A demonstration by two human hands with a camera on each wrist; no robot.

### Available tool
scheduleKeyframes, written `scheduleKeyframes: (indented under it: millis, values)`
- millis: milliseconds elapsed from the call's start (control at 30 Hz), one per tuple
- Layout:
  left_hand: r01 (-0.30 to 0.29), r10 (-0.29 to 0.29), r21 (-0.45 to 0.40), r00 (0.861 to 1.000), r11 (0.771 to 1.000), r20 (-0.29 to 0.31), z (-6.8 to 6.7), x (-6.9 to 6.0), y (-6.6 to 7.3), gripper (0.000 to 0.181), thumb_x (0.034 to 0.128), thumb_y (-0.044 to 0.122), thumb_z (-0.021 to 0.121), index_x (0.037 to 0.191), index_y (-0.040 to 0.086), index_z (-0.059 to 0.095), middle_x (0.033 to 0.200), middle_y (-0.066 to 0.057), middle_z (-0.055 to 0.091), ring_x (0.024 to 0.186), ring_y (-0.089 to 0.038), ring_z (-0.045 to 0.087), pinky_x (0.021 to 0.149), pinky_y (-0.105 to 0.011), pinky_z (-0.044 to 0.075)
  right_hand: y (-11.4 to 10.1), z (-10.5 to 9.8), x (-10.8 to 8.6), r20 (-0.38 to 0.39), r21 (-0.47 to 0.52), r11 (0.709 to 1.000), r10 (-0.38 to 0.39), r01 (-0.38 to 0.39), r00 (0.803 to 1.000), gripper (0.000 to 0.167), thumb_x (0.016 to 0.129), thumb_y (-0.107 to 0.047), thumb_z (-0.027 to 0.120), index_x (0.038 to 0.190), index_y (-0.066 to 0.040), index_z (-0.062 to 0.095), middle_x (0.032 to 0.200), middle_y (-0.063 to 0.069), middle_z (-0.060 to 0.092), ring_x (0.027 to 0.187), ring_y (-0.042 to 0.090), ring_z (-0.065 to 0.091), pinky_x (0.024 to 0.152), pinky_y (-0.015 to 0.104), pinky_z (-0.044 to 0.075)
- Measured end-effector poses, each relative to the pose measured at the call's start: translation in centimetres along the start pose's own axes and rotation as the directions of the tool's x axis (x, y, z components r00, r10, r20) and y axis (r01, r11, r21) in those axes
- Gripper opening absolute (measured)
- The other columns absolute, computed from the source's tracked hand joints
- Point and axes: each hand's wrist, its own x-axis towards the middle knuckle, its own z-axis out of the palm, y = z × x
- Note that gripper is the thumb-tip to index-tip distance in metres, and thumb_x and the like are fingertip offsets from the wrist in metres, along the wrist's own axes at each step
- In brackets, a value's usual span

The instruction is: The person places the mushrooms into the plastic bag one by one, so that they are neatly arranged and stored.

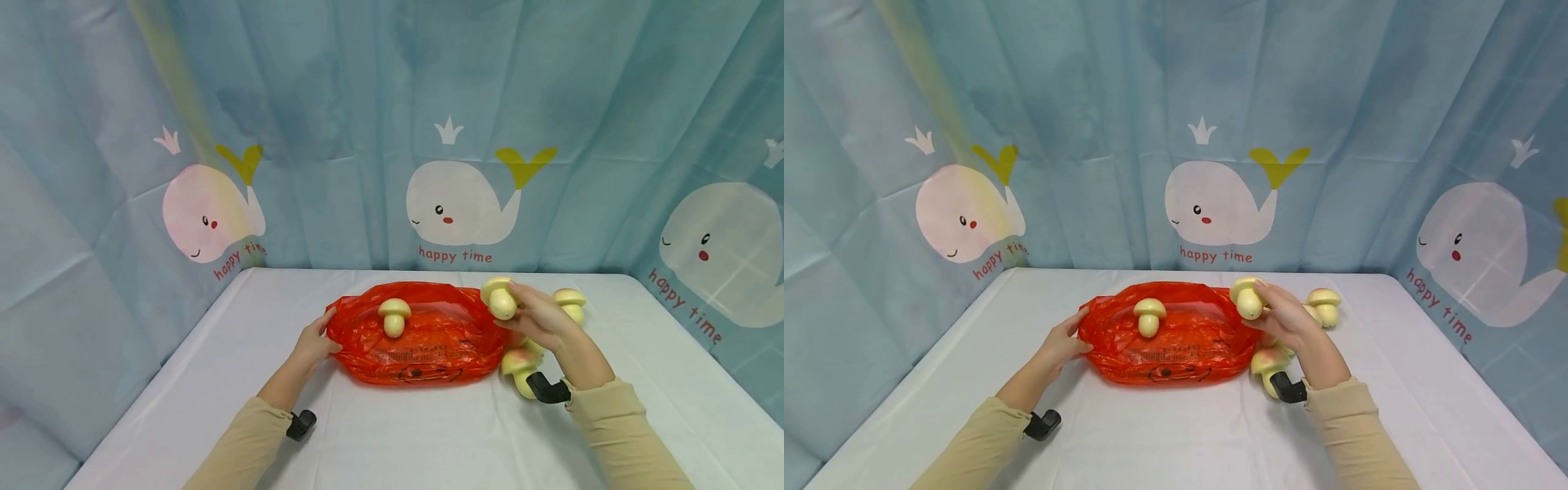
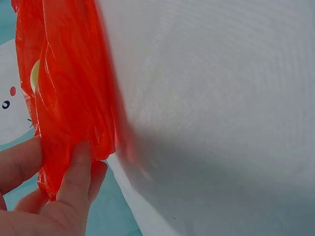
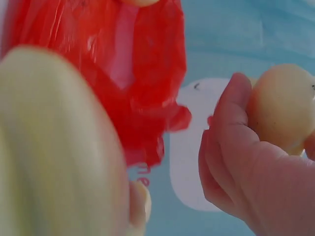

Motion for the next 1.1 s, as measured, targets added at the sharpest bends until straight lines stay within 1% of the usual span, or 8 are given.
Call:
scheduleKeyframes:
  millis: [133,267,500,633,767,833,967,1100]
  values:
    - [-0.01,0.01,0.003,1.0,1.0,0.006,0.0,0.0,-0.1,0.081,0.0836,-0.017,0.052,0.154,0.014,0.028,0.158,-0.022,0.019,0.141,-0.043,0.02,0.095,-0.042,0.049,0.2,1.0,0.2,-0.046,0.032,0.999,0.041,-0.039,0.998,0.021,0.104,-0.023,0.042,0.118,-0.007,0.043,0.101,-0.001,0.054,0.089,0.011,0.058,0.081,0.03,0.052]
    - [-0.006,0.006,-0.003,1.0,1.0,0.005,0.0,-0.2,0.1,0.081,0.0838,-0.018,0.052,0.154,0.014,0.028,0.158,-0.021,0.019,0.141,-0.043,0.02,0.096,-0.044,0.047,0.1,1.8,0.4,-0.099,0.056,0.996,0.074,-0.069,0.992,0.032,0.1,-0.012,0.048,0.129,-0.005,0.035,0.102,-0.001,0.056,0.088,0.012,0.058,0.08,0.029,0.05]
    - [-0.012,0.012,-0.012,1.0,1.0,0.011,-0.1,-0.2,-0.1,0.08,0.0838,-0.018,0.051,0.154,0.012,0.027,0.158,-0.023,0.018,0.141,-0.043,0.017,0.096,-0.043,0.048,0.1,3.0,1.3,-0.124,0.119,0.987,0.12,-0.105,0.985,0.021,0.094,0.001,0.05,0.114,-0.006,0.047,0.092,-0.001,0.063,0.083,0.013,0.059,0.073,0.027,0.051]
    - [-0.013,0.013,-0.021,1.0,1.0,0.018,-0.1,-0.2,-0.1,0.08,0.0844,-0.018,0.051,0.154,0.012,0.027,0.158,-0.023,0.017,0.135,-0.042,0.028,0.08,-0.031,0.052,0.3,3.6,2.0,-0.135,0.142,0.981,0.151,-0.132,0.979,0.038,0.096,0.0,0.048,0.132,-0.006,0.039,0.108,0.004,0.056,0.094,0.017,0.055,0.089,0.04,0.05]
    - [-0.009,0.01,-0.018,1.0,1.0,0.015,-0.1,-0.3,-0.1,0.08,0.0846,-0.017,0.052,0.154,0.012,0.027,0.158,-0.022,0.018,0.133,-0.04,0.03,0.075,-0.026,0.051,0.5,4.3,2.7,-0.157,0.175,0.966,0.216,-0.188,0.964,0.054,0.098,-0.005,0.047,0.147,-0.007,0.022,0.121,0.012,0.041,0.102,0.023,0.049,0.105,0.057,0.034]
    - [-0.012,0.012,-0.014,1.0,1.0,0.012,0.0,-0.3,-0.1,0.08,0.0843,-0.017,0.052,0.154,0.012,0.028,0.158,-0.022,0.018,0.135,-0.04,0.029,0.075,-0.026,0.05,0.7,4.7,2.9,-0.156,0.172,0.962,0.238,-0.211,0.958,0.048,0.099,-0.006,0.046,0.142,-0.003,0.027,0.121,0.013,0.041,0.103,0.024,0.048,0.108,0.059,0.026]
    - [-0.019,0.019,-0.009,1.0,1.0,0.009,0.0,-0.1,-0.1,0.08,0.0839,-0.017,0.053,0.154,0.012,0.028,0.158,-0.022,0.019,0.136,-0.04,0.028,0.075,-0.026,0.049,1.2,5.3,3.5,-0.171,0.152,0.955,0.281,-0.256,0.944,0.025,0.099,-0.008,0.048,0.122,0.0,0.039,0.114,0.009,0.045,0.103,0.024,0.047,0.11,0.06,0.023]
    - [-0.017,0.017,0.009,1.0,1.0,0.004,0.0,-0.1,-0.3,0.08,0.0836,-0.017,0.053,0.154,0.012,0.028,0.157,-0.023,0.02,0.14,-0.042,0.022,0.086,-0.033,0.051,1.9,6.0,4.2,-0.19,0.101,0.943,0.33,-0.316,0.925,0.027,0.099,-0.017,0.053,0.12,-0.004,0.041,0.106,0.005,0.051,0.109,0.026,0.045,0.108,0.062,0.025]
